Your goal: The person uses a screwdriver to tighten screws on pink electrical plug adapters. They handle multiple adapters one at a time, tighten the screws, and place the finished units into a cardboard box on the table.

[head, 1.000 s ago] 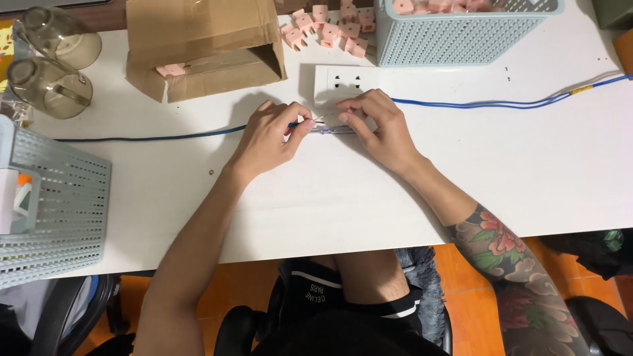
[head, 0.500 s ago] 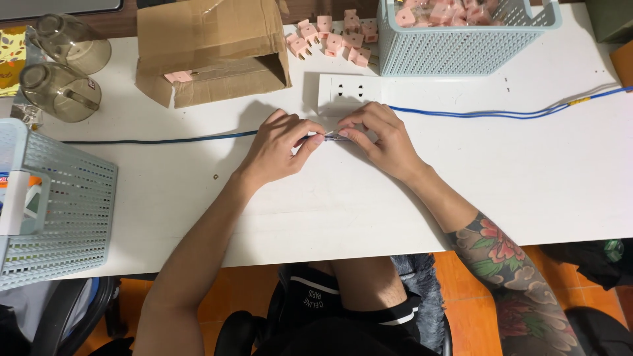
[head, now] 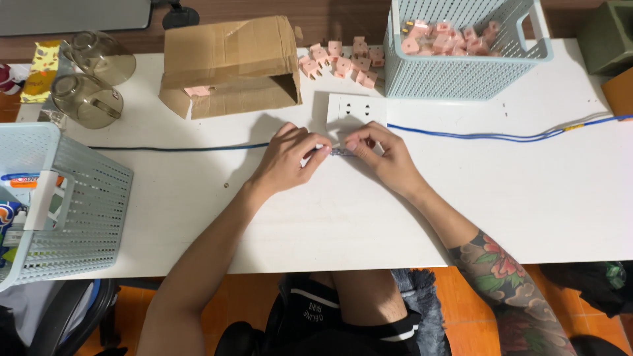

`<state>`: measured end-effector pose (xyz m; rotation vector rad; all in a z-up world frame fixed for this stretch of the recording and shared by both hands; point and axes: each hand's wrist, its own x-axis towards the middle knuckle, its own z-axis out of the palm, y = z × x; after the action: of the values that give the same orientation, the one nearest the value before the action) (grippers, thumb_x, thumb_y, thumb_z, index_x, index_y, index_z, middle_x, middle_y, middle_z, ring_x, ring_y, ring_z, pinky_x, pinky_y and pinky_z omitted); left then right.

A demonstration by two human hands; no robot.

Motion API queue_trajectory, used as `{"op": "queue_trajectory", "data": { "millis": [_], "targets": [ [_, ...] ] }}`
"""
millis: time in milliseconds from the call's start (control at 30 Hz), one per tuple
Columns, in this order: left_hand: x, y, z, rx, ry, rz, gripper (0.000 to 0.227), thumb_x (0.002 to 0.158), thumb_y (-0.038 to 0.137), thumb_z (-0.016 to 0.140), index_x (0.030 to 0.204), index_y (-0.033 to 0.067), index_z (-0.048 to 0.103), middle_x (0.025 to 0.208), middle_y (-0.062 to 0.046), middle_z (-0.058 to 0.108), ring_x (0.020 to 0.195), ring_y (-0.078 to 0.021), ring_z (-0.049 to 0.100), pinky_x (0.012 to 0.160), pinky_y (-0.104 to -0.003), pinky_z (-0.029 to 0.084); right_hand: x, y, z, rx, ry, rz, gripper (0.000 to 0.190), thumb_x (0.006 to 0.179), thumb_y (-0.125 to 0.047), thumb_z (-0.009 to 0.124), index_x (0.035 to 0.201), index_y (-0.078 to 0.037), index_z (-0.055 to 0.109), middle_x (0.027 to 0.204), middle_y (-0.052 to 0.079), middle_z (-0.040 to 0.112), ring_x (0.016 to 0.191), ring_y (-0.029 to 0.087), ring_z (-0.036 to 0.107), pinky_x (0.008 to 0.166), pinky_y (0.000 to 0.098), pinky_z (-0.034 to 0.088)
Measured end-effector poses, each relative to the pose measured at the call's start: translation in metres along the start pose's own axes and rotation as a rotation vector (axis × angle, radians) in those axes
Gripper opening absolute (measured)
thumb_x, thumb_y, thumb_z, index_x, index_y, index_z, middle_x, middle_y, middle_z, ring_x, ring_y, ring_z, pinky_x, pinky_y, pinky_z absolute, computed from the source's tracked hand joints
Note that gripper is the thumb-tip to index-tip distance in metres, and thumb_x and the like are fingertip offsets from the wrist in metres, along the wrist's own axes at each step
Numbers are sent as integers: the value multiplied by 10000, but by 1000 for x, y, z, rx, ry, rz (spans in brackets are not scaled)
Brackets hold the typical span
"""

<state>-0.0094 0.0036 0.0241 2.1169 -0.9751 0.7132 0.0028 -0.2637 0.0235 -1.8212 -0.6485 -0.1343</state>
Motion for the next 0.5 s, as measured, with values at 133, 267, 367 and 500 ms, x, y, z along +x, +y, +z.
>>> {"op": "queue_trajectory", "data": {
  "millis": [133, 267, 367, 500],
  "targets": [
    [-4, -12, 5, 30, 37, -4, 163, 1172, 282, 683, 1169, 159, 790, 635, 8, 512, 657, -221, 628, 813, -380, 529, 1, 6, -7, -53, 36, -5, 204, 1122, -167, 820, 1301, -70, 822, 1007, 79, 743, 935, 192, 666, 965, 385, 545],
    [-7, -15, 8, 55, 70, -7, 148, 1171, 276, 688, 1155, 172, 792, 623, 34, 503, 638, -179, 606, 816, -359, 526, -3, 11, -4, -248, 73, -238, 163, 1062, -96, 886, 1213, -64, 835, 963, 70, 730, 834, 237, 655, 879, 413, 540],
    [-5, -15, 8, 52, 78, 4, 155, 1174, 266, 683, 1153, 157, 791, 621, 18, 503, 637, -193, 607, 806, -365, 522, -3, 12, 0, -314, 83, -298, 188, 1041, -108, 920, 1202, -73, 831, 956, 58, 728, 813, 234, 647, 849, 400, 534],
    [-5, -13, 8, 43, 74, 15, 164, 1177, 260, 677, 1152, 145, 791, 615, 9, 504, 631, -204, 608, 796, -371, 519, -1, 7, 3, -359, 110, -347, 173, 1034, -102, 933, 1177, -87, 837, 943, 48, 729, 793, 227, 636, 824, 383, 540]
  ]
}}
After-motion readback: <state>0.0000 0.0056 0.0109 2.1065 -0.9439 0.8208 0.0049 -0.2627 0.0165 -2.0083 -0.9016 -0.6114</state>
